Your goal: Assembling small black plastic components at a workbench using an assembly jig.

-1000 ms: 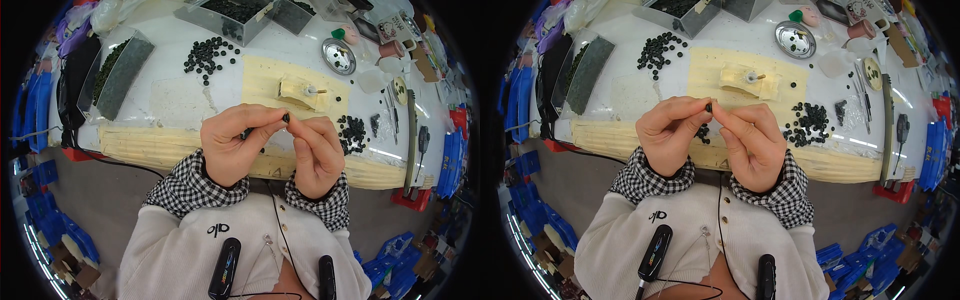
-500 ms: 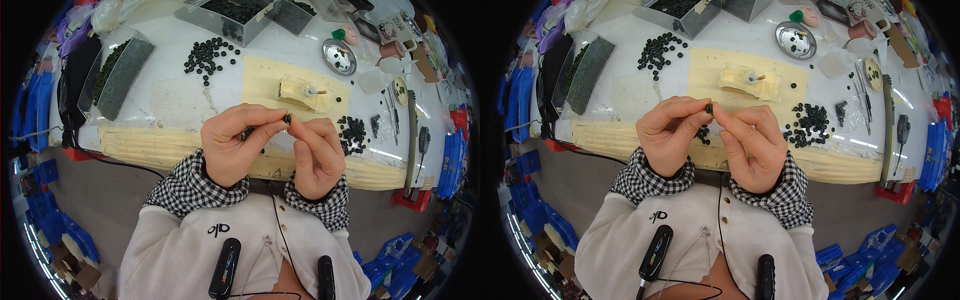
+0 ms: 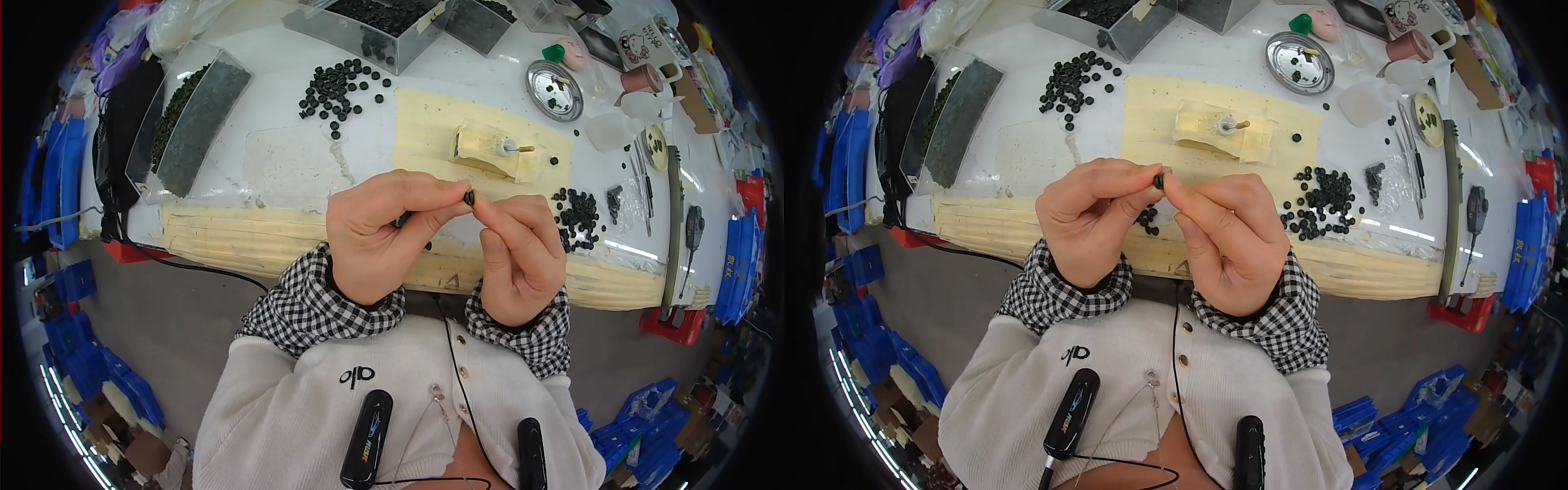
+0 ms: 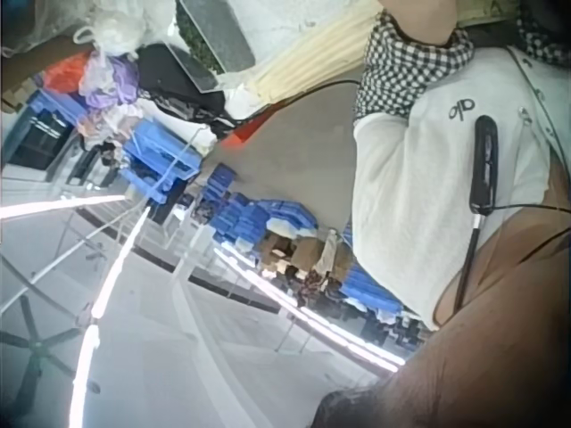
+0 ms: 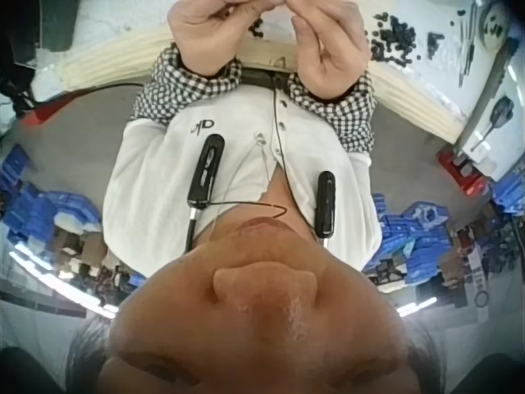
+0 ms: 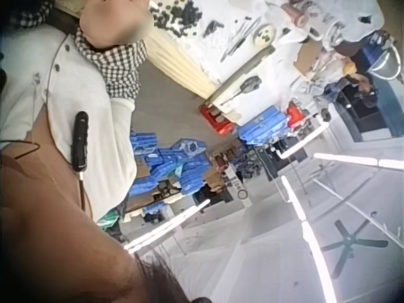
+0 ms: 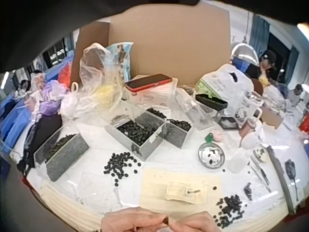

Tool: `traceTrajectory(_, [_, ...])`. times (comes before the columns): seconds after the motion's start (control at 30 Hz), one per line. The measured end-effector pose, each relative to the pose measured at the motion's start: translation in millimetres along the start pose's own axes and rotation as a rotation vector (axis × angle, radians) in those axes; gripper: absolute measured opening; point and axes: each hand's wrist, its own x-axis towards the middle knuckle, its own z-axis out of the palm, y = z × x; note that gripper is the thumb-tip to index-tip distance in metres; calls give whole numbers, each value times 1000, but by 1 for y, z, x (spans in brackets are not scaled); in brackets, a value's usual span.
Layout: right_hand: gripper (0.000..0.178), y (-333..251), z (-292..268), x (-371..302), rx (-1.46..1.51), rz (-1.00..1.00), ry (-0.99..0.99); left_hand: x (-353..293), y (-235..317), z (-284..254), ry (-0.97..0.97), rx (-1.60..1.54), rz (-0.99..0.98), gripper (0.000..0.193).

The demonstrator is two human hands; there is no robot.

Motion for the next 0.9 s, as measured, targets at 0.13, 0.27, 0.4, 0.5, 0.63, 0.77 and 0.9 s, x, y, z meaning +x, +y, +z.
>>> traceTrajectory(0.13, [36,-2,-1,2,-44,-30,-20,0,0,-2,-22,81,32,22])
traceTrajectory(0.27, [36,0,1,1,-57,-41,-8,1,2,-4,-35,121,26,22])
traceTrajectory(0.4, [36,1,1,1,-43,-35,-7,1,0,-3,-29,82,23,22])
traceTrajectory(0.5, [35,0,1,0,-28,-26,3,2,0,-2,-21,44,17,22])
traceTrajectory(0.63, [35,0,0,0,-22,-29,3,3,1,-2,-22,51,14,20])
traceTrajectory(0.77, [36,1,1,0,-25,-37,6,3,2,-1,-3,25,6,20])
traceTrajectory(0.9, [37,0,1,0,-21,-40,1,3,3,-1,0,18,-28,20])
